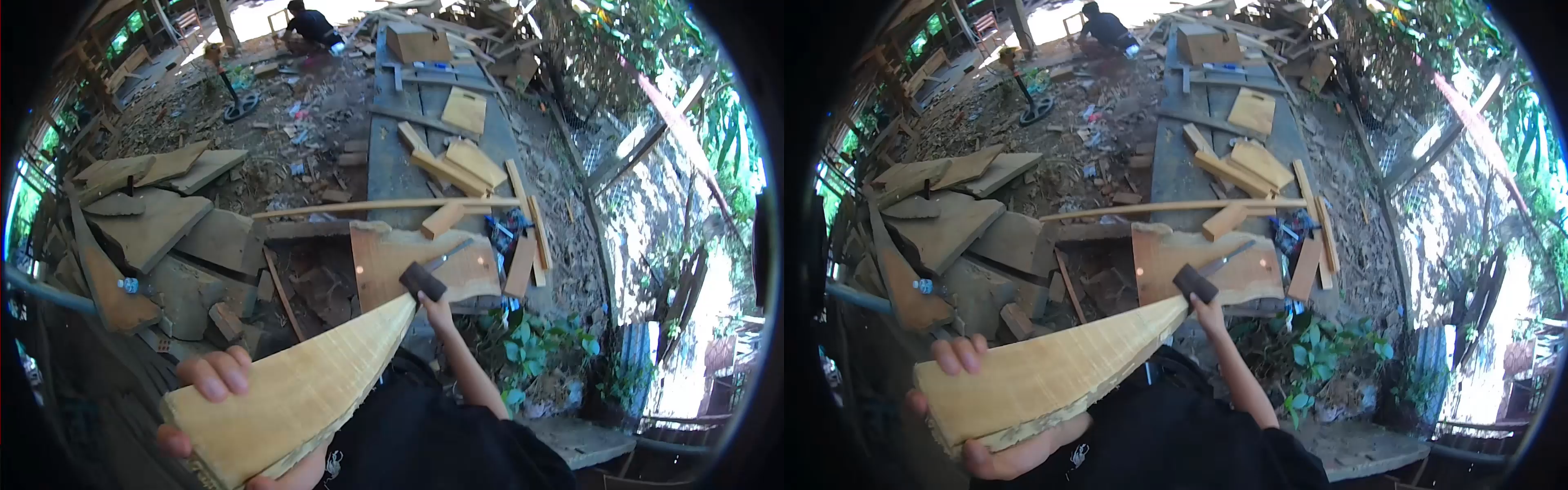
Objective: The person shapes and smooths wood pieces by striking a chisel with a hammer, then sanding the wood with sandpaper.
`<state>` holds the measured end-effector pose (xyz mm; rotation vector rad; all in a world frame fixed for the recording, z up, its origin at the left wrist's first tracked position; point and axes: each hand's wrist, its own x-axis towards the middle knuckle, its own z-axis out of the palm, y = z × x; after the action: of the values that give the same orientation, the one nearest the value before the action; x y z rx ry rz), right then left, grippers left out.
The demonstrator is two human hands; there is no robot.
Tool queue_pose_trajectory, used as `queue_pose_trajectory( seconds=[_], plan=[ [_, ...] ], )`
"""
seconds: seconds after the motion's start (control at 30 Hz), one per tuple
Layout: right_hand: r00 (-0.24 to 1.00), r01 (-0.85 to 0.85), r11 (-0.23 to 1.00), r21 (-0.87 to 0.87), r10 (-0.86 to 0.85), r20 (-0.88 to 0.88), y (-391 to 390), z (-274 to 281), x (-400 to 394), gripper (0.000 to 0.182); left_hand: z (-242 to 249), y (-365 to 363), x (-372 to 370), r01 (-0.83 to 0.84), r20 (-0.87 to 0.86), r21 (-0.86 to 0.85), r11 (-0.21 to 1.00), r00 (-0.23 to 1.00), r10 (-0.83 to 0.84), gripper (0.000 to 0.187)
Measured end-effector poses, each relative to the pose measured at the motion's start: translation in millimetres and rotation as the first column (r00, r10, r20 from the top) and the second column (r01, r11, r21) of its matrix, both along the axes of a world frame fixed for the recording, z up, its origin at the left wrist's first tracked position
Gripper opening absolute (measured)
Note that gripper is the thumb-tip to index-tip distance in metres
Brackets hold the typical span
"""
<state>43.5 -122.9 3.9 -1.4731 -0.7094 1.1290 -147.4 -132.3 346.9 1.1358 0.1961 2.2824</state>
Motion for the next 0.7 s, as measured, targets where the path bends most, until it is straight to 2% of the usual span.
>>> queue_pose_trajectory(
  seconds=[0.03, 0.07, 0.1, 0.13, 0.17, 0.2, 0.23, 0.27, 0.3, 0.37, 0.4, 0.43, 0.47, 0.53, 0.57, 0.6, 0.7],
  plan=[
    [0.999, 0.025, 1.0, -0.014, -0.024, 0.02, 9.8, -4.2, -1.1, 0.04, -2.1, -1.9, -4.9, -0.015, -0.042, -0.005, 1.0, 0.999, 0.015, 0.051],
    [0.942, -0.065, 0.996, -0.056, 0.08, 0.325, 17.2, -11.4, -2.2, 0.031, -3.4, -1.9, -7.7, -0.031, -0.085, -0.019, 0.999, 0.996, 0.029, 0.05],
    [0.981, -0.081, 0.997, -0.013, 0.082, 0.176, 21.3, 16.6, -16.1, 0.03, -6.5, 0.3, -11.5, -0.046, -0.129, -0.031, 0.998, 0.991, 0.041, 0.05],
    [0.986, -0.123, 0.992, 0.016, 0.124, -0.107, 17.7, 88.5, -31.0, 0.029, -12.1, 6.9, -18.7, 0.015, -0.2, 0.052, 0.999, 0.98, -0.004, 0.048],
    [0.928, -0.239, 0.969, 0.055, 0.245, -0.28, 10.4, 142.3, -38.8, 0.028, -14.8, 8.7, -28.7, 0.118, -0.221, 0.017, 0.993, 0.969, -0.112, 0.048],
    [0.885, -0.358, 0.915, 0.189, 0.397, -0.243, -0.9, 176.5, -45.3, 0.027, -14.9, 11.5, -39.5, 0.216, -0.231, -0.007, 0.976, 0.95, -0.211, 0.048],
    [0.864, -0.397, 0.816, 0.421, 0.487, -0.129, -7.3, 207.7, -51.3, 0.027, -13.2, 11.4, -57.5, 0.275, -0.21, -0.114, 0.955, 0.932, -0.294, 0.045],
    [0.823, -0.454, 0.802, 0.388, 0.544, -0.162, -15.6, 232.3, -48.3, 0.027, -11.4, 11.1, -75.6, 0.334, -0.175, -0.22, 0.917, 0.911, -0.374, 0.043],
    [0.841, -0.439, 0.813, 0.383, 0.522, -0.144, -15.8, 227.0, -46.5, 0.027, -9.6, 10.8, -93.7, 0.389, -0.127, -0.318, 0.865, 0.886, -0.445, 0.043],
    [0.873, -0.413, 0.826, 0.384, 0.479, -0.091, -6.4, 207.2, -40.8, 0.026, 3.1, 20.2, -108.7, 0.484, -0.158, -0.433, 0.76, 0.789, -0.593, 0.042],
    [0.914, -0.379, 0.887, 0.262, 0.403, -0.042, 0.5, 185.2, -38.6, 0.024, 9.8, 25.1, -112.8, 0.523, -0.165, -0.487, 0.699, 0.731, -0.662, 0.042],
    [0.94, -0.339, 0.919, 0.199, 0.341, 0.028, 6.4, 142.4, -35.1, 0.027, 15.5, 30.3, -115.9, 0.555, -0.166, -0.541, 0.631, 0.665, -0.728, 0.041],
    [0.952, -0.304, 0.953, -0.008, 0.303, -0.029, 11.6, 91.5, -25.0, 0.028, 17.5, 34.1, -117.8, 0.573, -0.166, -0.561, 0.598, 0.629, -0.759, 0.039],
    [0.992, -0.103, 0.994, -0.03, 0.105, 0.074, 20.4, 15.2, -0.7, 0.028, 19.6, 40.5, -120.4, 0.594, -0.171, -0.569, 0.569, 0.592, -0.788, 0.031],
    [0.984, -0.038, 0.987, -0.155, 0.064, 0.164, 22.1, -14.0, 11.7, 0.03, 19.5, 42.8, -122.9, 0.608, -0.168, -0.552, 0.571, 0.589, -0.79, 0.026],
    [0.967, 0.038, 0.982, -0.183, 0.01, 0.254, 20.7, -43.8, 17.7, 0.031, 19.4, 45.2, -125.4, 0.622, -0.166, -0.535, 0.572, 0.587, -0.793, 0.021],
    [0.815, -0.056, 0.886, -0.461, 0.307, 0.492, 32.8, -4.6, 11.3, 0.033, 19.3, 55.6, -141.2, 0.681, -0.152, -0.444, 0.582, 0.583, -0.798, 0.009]
  ],
)
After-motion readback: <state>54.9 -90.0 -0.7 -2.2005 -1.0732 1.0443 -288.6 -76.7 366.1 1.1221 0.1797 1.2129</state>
